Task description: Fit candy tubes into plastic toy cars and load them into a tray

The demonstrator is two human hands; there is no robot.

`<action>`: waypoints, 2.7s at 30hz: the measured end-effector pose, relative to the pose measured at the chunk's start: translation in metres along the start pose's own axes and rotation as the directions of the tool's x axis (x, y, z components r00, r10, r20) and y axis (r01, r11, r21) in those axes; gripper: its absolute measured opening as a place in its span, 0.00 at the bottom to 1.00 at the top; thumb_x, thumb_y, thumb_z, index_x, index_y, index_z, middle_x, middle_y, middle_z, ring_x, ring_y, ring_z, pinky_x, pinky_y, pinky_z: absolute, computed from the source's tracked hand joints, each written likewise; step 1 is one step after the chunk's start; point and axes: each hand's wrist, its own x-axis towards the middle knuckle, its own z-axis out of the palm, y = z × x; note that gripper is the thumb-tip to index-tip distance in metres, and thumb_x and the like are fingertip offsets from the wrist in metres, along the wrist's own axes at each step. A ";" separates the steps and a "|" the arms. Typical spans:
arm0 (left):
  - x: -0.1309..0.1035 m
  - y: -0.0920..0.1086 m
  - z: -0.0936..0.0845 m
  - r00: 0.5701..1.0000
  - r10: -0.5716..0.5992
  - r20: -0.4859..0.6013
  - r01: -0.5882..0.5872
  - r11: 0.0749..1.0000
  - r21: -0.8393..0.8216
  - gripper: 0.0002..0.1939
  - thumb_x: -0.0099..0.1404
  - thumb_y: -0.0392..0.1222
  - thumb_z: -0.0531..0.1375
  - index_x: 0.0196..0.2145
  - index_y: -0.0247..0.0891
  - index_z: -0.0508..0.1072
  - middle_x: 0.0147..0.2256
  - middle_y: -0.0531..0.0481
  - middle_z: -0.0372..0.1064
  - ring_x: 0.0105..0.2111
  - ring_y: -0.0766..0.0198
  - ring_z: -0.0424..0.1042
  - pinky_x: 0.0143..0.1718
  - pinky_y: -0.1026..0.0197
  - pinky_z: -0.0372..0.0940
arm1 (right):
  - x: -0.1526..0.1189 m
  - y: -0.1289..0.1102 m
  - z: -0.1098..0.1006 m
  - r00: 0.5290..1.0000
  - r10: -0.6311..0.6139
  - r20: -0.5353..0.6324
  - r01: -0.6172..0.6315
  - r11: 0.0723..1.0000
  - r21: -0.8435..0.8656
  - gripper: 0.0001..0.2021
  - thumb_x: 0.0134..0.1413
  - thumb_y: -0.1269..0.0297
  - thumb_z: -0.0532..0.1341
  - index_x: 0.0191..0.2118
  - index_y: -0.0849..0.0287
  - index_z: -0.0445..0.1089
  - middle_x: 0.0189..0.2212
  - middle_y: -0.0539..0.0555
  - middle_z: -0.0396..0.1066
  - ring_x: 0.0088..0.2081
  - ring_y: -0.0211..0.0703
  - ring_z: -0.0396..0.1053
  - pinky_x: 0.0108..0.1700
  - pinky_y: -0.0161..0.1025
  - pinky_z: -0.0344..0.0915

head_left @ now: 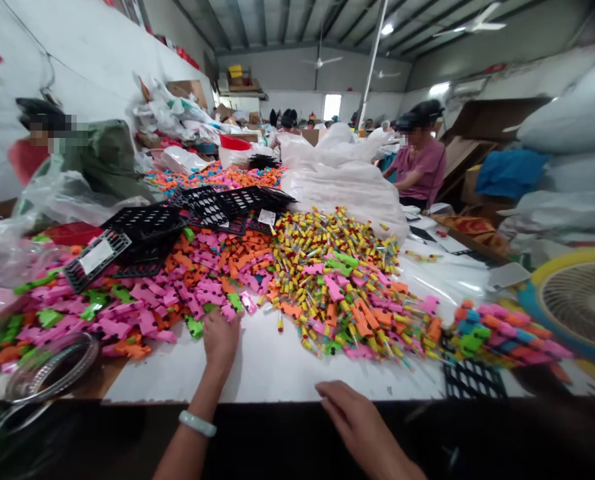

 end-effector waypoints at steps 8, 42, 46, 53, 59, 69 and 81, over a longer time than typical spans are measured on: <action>-0.014 -0.026 -0.012 0.984 -0.047 0.170 0.083 0.973 -0.214 0.25 0.58 0.42 0.59 0.53 0.30 0.65 0.33 0.45 0.69 0.36 0.54 0.71 0.39 0.54 0.65 | 0.145 0.004 0.052 0.908 -0.419 -0.006 0.376 0.821 -0.430 0.18 0.56 0.81 0.53 0.48 0.57 0.70 0.49 0.58 0.72 0.52 0.47 0.66 0.53 0.50 0.68; -0.117 0.032 -0.028 0.802 0.431 0.414 -0.119 0.794 -0.596 0.08 0.67 0.46 0.58 0.41 0.43 0.74 0.38 0.50 0.68 0.39 0.63 0.68 0.41 0.62 0.62 | 0.075 -0.003 0.000 0.972 -0.228 0.062 0.226 0.973 0.045 0.10 0.65 0.62 0.52 0.48 0.55 0.66 0.40 0.56 0.72 0.44 0.44 0.68 0.47 0.43 0.66; -0.113 0.029 -0.026 0.800 0.422 0.427 -0.119 0.808 -0.577 0.07 0.67 0.45 0.58 0.41 0.43 0.74 0.37 0.52 0.68 0.38 0.65 0.68 0.41 0.64 0.61 | 0.080 0.006 0.004 0.950 -0.305 0.066 0.306 0.952 -0.004 0.11 0.64 0.63 0.53 0.49 0.56 0.67 0.39 0.56 0.74 0.42 0.44 0.69 0.45 0.42 0.68; -0.109 0.027 -0.029 0.760 0.433 0.485 -0.124 0.828 -0.546 0.08 0.68 0.44 0.57 0.41 0.42 0.74 0.34 0.52 0.66 0.35 0.66 0.67 0.37 0.65 0.60 | 0.089 0.009 0.002 0.913 -0.371 0.170 0.383 0.923 -0.038 0.11 0.64 0.65 0.53 0.48 0.59 0.68 0.38 0.57 0.74 0.40 0.43 0.71 0.42 0.41 0.69; -0.107 0.028 -0.029 0.780 0.410 0.472 -0.098 0.826 -0.555 0.08 0.68 0.44 0.57 0.40 0.41 0.74 0.34 0.52 0.65 0.35 0.66 0.66 0.38 0.64 0.60 | 0.087 0.009 0.004 0.916 -0.341 0.213 0.367 0.925 -0.095 0.11 0.64 0.65 0.53 0.48 0.60 0.67 0.37 0.58 0.73 0.39 0.44 0.70 0.40 0.41 0.70; -0.107 0.028 -0.027 0.760 0.390 0.520 -0.054 0.835 -0.547 0.10 0.67 0.47 0.57 0.40 0.41 0.75 0.32 0.52 0.62 0.33 0.65 0.64 0.34 0.63 0.58 | 0.087 0.004 0.001 0.916 -0.313 0.251 0.347 0.932 -0.103 0.11 0.66 0.63 0.50 0.49 0.58 0.65 0.37 0.55 0.70 0.38 0.41 0.66 0.40 0.38 0.66; -0.123 0.028 -0.019 0.674 0.121 0.729 0.323 0.839 -0.438 0.10 0.57 0.46 0.59 0.29 0.38 0.76 0.27 0.51 0.64 0.30 0.61 0.65 0.33 0.59 0.60 | 0.064 0.005 0.021 0.822 -0.526 0.217 0.560 0.683 -0.468 0.12 0.64 0.60 0.52 0.31 0.58 0.64 0.24 0.50 0.65 0.26 0.41 0.58 0.29 0.40 0.49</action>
